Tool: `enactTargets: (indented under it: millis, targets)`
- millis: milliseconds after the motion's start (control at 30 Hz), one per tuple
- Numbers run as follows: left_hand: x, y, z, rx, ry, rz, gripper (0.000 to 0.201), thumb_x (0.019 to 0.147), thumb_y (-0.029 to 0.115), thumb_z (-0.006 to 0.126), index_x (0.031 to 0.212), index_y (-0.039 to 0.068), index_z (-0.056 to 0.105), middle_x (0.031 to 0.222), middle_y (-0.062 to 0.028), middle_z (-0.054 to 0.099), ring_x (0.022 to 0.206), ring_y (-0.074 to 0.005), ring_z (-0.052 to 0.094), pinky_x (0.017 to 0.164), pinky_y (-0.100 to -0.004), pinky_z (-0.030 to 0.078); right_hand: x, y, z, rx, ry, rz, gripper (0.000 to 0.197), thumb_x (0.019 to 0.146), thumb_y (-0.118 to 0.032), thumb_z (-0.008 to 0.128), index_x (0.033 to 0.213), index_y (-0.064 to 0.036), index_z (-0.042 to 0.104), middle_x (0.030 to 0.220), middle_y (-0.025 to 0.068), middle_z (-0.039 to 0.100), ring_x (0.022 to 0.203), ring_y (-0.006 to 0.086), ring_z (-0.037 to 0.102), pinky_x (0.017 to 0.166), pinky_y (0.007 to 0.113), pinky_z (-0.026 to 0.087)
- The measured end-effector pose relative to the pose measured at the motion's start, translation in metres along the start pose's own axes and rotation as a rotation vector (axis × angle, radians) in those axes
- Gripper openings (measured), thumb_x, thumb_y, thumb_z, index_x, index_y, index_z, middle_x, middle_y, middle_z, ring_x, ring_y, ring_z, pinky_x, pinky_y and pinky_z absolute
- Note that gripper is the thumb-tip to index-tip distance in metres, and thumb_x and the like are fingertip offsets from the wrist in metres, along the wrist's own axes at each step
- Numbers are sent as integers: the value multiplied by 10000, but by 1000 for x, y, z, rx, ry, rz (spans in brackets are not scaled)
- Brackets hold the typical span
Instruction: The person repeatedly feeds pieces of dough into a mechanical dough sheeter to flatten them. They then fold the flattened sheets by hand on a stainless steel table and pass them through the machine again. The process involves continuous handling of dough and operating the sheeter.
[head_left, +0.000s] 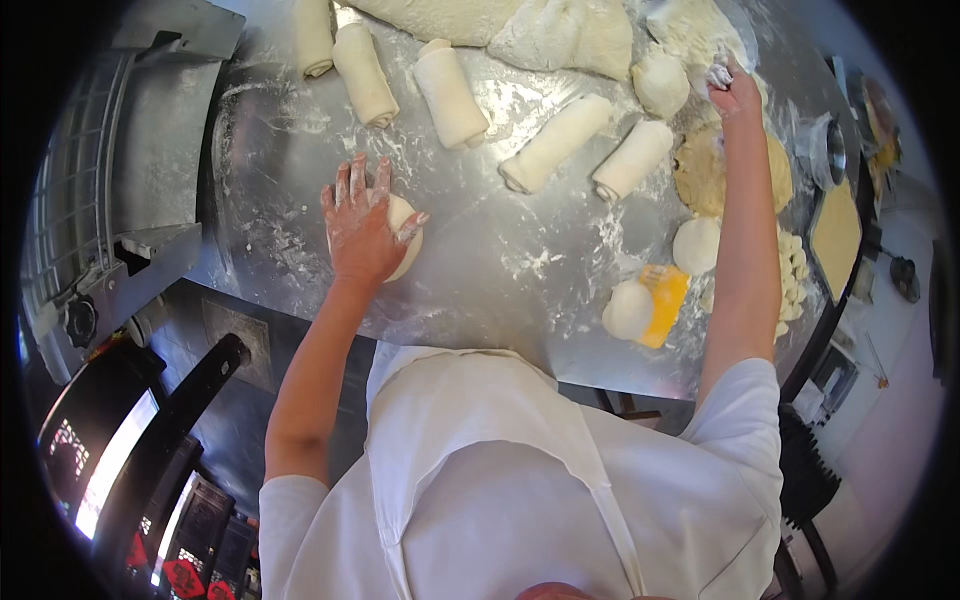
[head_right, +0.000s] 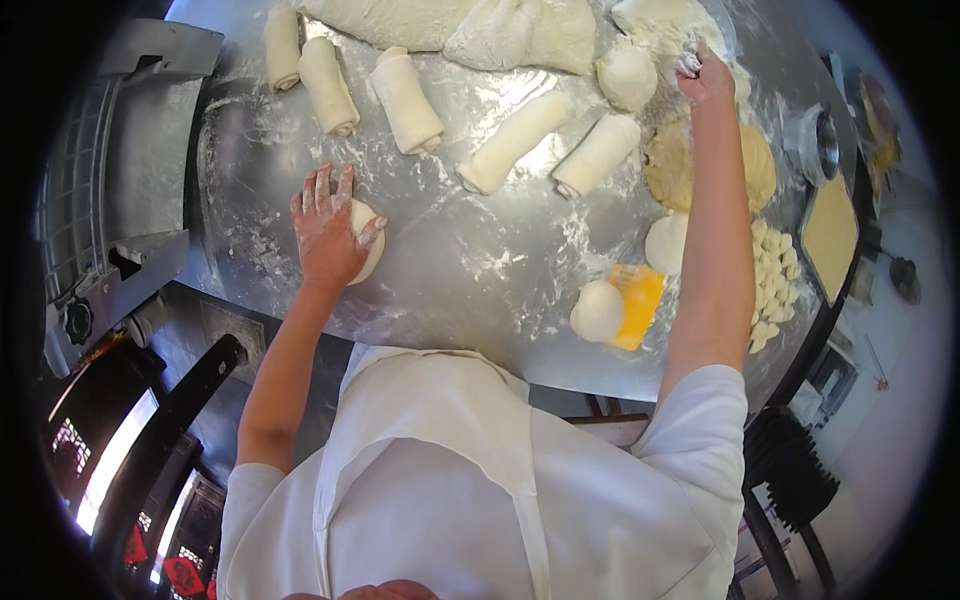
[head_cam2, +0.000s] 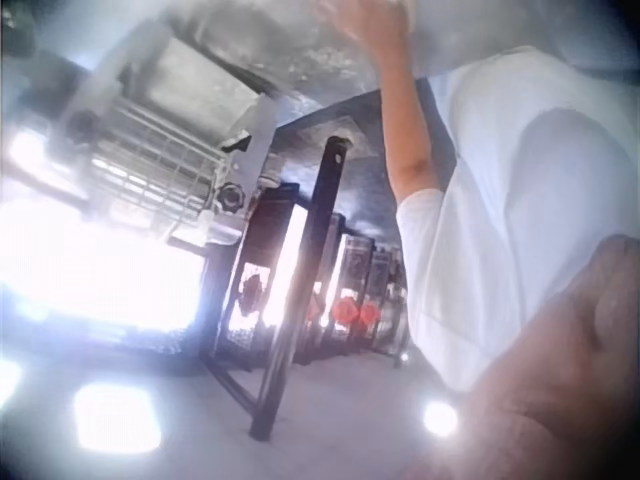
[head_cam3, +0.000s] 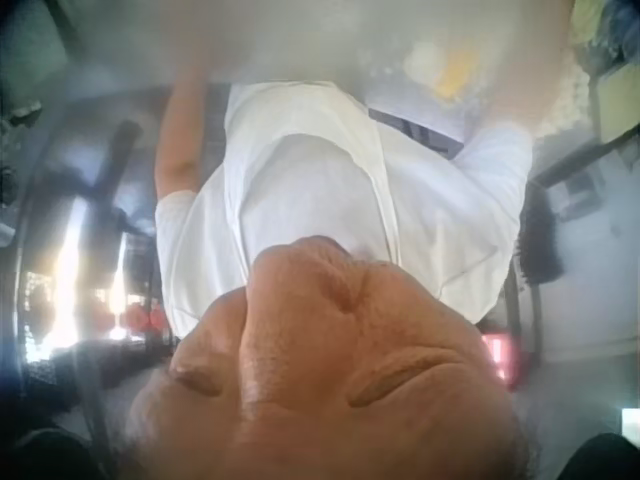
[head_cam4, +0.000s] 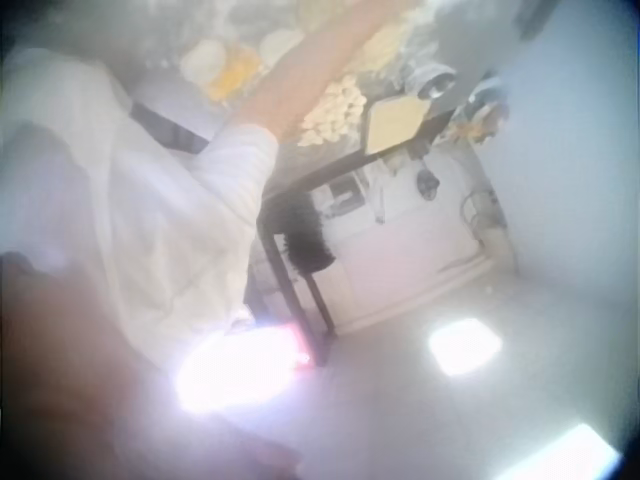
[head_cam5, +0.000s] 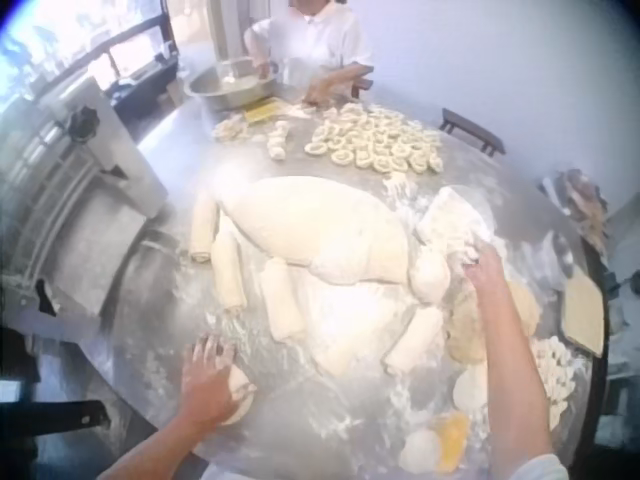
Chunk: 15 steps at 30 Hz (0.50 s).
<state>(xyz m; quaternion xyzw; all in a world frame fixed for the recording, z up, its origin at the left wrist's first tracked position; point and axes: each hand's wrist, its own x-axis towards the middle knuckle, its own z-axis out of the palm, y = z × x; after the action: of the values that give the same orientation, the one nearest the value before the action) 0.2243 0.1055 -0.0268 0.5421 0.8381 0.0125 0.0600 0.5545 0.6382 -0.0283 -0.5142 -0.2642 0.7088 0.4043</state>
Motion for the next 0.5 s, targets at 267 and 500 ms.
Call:
enactTargets:
  millis: [267,500]
  targets:
    - [3,-1,-6,-74,19,26,840,912,594,650,1580,147,405,1610,-189,350,1478,-393,325,1201,-586,231,-211,99,20,566,-557,279,351,1070,-408,528,855,-145,613,547,-51,411,427,95,349,403,264,294]
    - [-5,-32,11,-1024,207,-111,467,962,201,677,1403,66,600,1408,-171,594,1347,-335,522,1145,-447,383,-379,235,190,-408,-492,70,258,891,-77,710,1142,-30,670,987,110,721,840,205,711,703,322,584]
